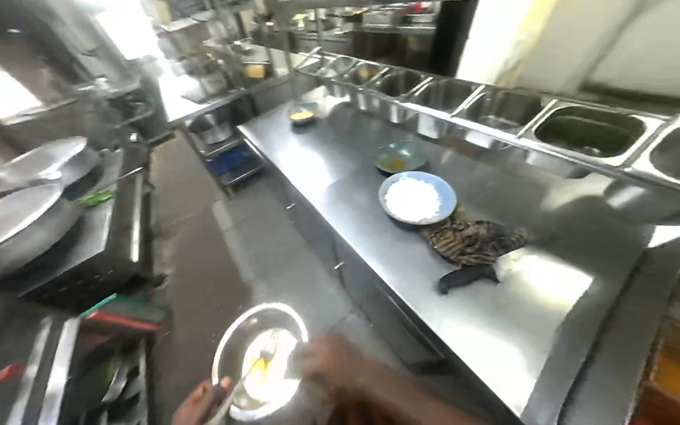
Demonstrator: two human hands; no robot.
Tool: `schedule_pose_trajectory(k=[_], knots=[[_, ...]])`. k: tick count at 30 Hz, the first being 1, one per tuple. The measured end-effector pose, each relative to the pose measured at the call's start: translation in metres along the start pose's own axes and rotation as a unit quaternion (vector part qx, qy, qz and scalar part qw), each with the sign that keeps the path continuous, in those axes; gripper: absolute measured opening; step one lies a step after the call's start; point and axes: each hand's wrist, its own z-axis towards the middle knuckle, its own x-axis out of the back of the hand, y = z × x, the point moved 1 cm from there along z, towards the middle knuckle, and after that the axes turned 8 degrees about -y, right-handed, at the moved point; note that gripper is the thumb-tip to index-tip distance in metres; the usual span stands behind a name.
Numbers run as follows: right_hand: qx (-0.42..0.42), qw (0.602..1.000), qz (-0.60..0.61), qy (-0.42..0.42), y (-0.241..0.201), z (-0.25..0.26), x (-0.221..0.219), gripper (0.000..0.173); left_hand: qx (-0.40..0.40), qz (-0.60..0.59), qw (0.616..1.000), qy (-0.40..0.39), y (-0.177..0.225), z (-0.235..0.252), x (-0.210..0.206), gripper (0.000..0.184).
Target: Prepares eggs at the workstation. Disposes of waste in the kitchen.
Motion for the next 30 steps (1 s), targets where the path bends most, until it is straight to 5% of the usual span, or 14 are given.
schedule_pose_trajectory(k=[3,5,6,8,10,12,14,19,22,26,30], knots=[[-0.107,0.978,0.000,0.178,0.047,0.007,0.058,0.024,-0.031,-0.044,0.996,-0.066,0.051,0.113,-0.055,0.012],[-0.188,0.919,0.073,0.340,0.067,0.004,0.090,0.024,-0.031,-0.077,0.991,-0.107,0.083,0.176,-0.097,0.009],[-0.237,0.868,0.143,0.411,0.072,0.001,0.105,0.021,-0.024,-0.085,0.988,-0.127,0.096,0.204,-0.117,0.009],[-0.333,0.707,0.336,0.526,0.077,-0.006,0.133,0.012,0.000,-0.080,0.984,-0.162,0.111,0.254,-0.153,0.009],[-0.348,0.533,0.494,0.592,0.086,-0.014,0.159,0.028,0.020,-0.060,0.978,-0.200,0.121,0.304,-0.186,0.012],[-0.302,0.456,0.563,0.620,0.093,-0.023,0.172,0.031,0.023,-0.030,0.968,-0.247,0.129,0.343,-0.216,0.011],[-0.303,0.469,0.551,0.621,0.097,-0.019,0.176,0.028,0.026,0.002,0.956,-0.291,0.136,0.377,-0.241,0.010],[-0.444,0.581,0.370,0.573,0.127,0.035,0.185,0.028,0.036,0.051,0.919,-0.390,0.144,0.454,-0.279,0.015],[-0.513,0.605,0.267,0.547,0.152,0.068,0.187,0.031,0.016,0.177,0.864,-0.470,0.159,0.488,-0.282,0.029],[-0.569,0.674,0.066,0.467,0.178,0.097,0.189,0.042,-0.096,0.434,0.750,-0.490,0.201,0.528,-0.288,0.064],[-0.526,0.760,-0.194,0.329,0.208,0.105,0.176,0.044,-0.258,0.497,0.670,-0.487,0.223,0.549,-0.330,0.054]])
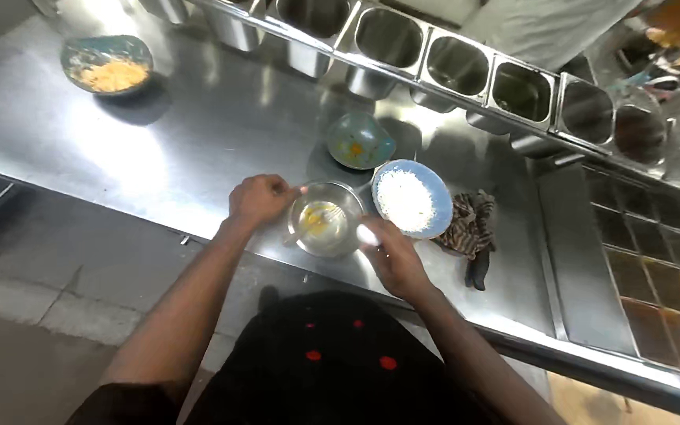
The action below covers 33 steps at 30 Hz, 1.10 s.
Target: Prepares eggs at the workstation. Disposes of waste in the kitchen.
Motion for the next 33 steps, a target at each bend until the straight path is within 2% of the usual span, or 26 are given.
schedule_pose_trajectory(k=[4,6,14,19,21,23,26,29,31,33], knots=[[0.026,0.996,-0.077,-0.022,0.002,0.003,-0.018,0.038,-0.136,0.094,0.986,-0.037,0.015,0.040,-0.003,0.041],[0.032,0.997,-0.073,-0.018,0.001,0.004,-0.019,0.036,-0.159,0.116,0.979,-0.044,0.016,0.046,-0.008,0.037],[0.027,0.998,-0.059,-0.016,-0.002,0.008,-0.011,0.038,-0.113,0.101,0.988,-0.019,0.011,0.035,-0.015,0.037],[0.017,0.996,-0.076,-0.042,-0.004,0.010,-0.006,0.040,-0.092,0.091,0.991,-0.017,0.014,0.030,-0.014,0.036],[-0.013,0.991,-0.096,-0.094,-0.002,0.009,-0.007,0.042,-0.090,0.088,0.992,-0.011,0.014,0.028,-0.017,0.035],[-0.019,0.990,-0.092,-0.102,0.000,0.012,-0.004,0.042,-0.086,0.096,0.992,-0.014,0.016,0.027,-0.016,0.036],[-0.031,0.996,0.003,-0.077,-0.005,0.019,0.007,0.045,-0.077,0.115,0.990,-0.014,0.016,0.026,-0.016,0.039],[-0.130,0.969,0.197,-0.074,-0.011,0.034,0.020,0.048,-0.092,0.104,0.989,0.050,0.019,0.014,-0.013,0.039],[-0.176,0.918,0.351,-0.062,-0.016,0.046,0.024,0.036,-0.180,0.083,0.971,0.134,0.022,0.002,-0.011,0.046],[-0.201,0.872,0.441,-0.066,-0.017,0.054,0.026,0.029,-0.312,0.040,0.934,0.171,0.032,-0.010,-0.013,0.050]])
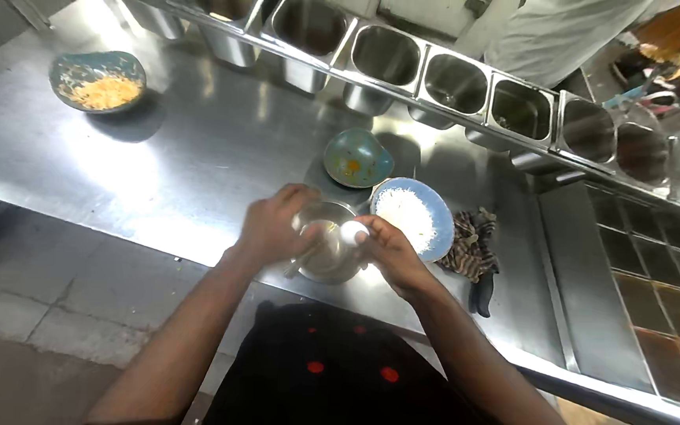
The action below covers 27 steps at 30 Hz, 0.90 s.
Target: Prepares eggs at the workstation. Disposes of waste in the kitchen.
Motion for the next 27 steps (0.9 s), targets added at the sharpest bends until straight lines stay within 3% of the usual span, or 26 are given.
schedule_pose_trajectory(k=[2,4,8,13,21,27], knots=[[-0.015,0.999,0.037,-0.013,-0.002,0.005,-0.001,0.027,-0.096,-0.035,0.995,0.013,0.017,-0.002,-0.006,0.051],[-0.013,0.999,0.035,-0.017,-0.003,0.008,-0.002,0.026,-0.134,-0.026,0.990,0.034,0.027,-0.002,-0.015,0.041],[0.022,1.000,-0.018,-0.003,0.001,0.006,-0.002,0.031,-0.108,-0.021,0.991,0.076,0.035,-0.003,-0.026,0.035],[0.150,0.984,-0.093,0.005,0.017,0.005,0.004,0.050,-0.085,-0.073,0.988,0.106,0.037,-0.006,-0.035,0.035],[0.276,0.911,-0.286,0.110,0.032,0.008,0.004,0.048,-0.073,-0.130,0.982,0.118,0.040,-0.009,-0.044,0.033],[0.351,0.854,-0.355,0.144,0.036,0.011,0.003,0.045,-0.082,-0.166,0.977,0.109,0.040,-0.009,-0.042,0.032]])
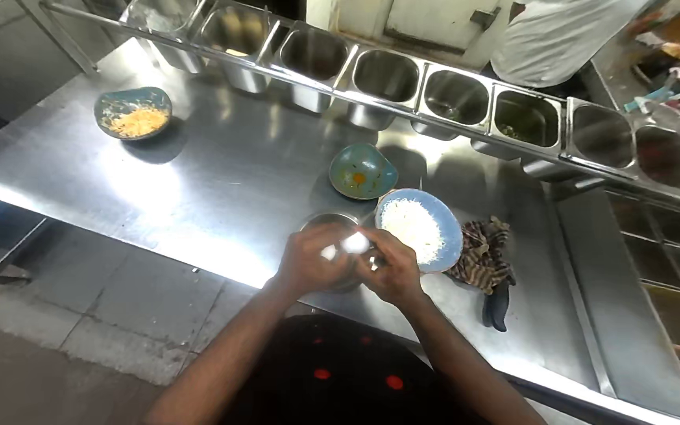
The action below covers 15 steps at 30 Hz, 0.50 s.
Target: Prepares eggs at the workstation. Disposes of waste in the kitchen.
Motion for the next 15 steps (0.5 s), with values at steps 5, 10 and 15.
schedule_pose_trajectory(k=[5,10,15], knots=[[0.064,0.996,-0.059,0.027,0.000,0.003,-0.003,0.045,-0.019,-0.014,0.999,0.038,0.003,0.001,-0.002,0.032],[0.107,0.990,-0.089,0.029,0.001,0.007,-0.002,0.039,-0.012,-0.005,0.998,0.068,0.006,-0.002,-0.004,0.030],[0.125,0.981,-0.138,0.045,0.001,0.011,-0.004,0.038,-0.007,0.010,0.997,0.075,0.005,-0.002,-0.008,0.031]])
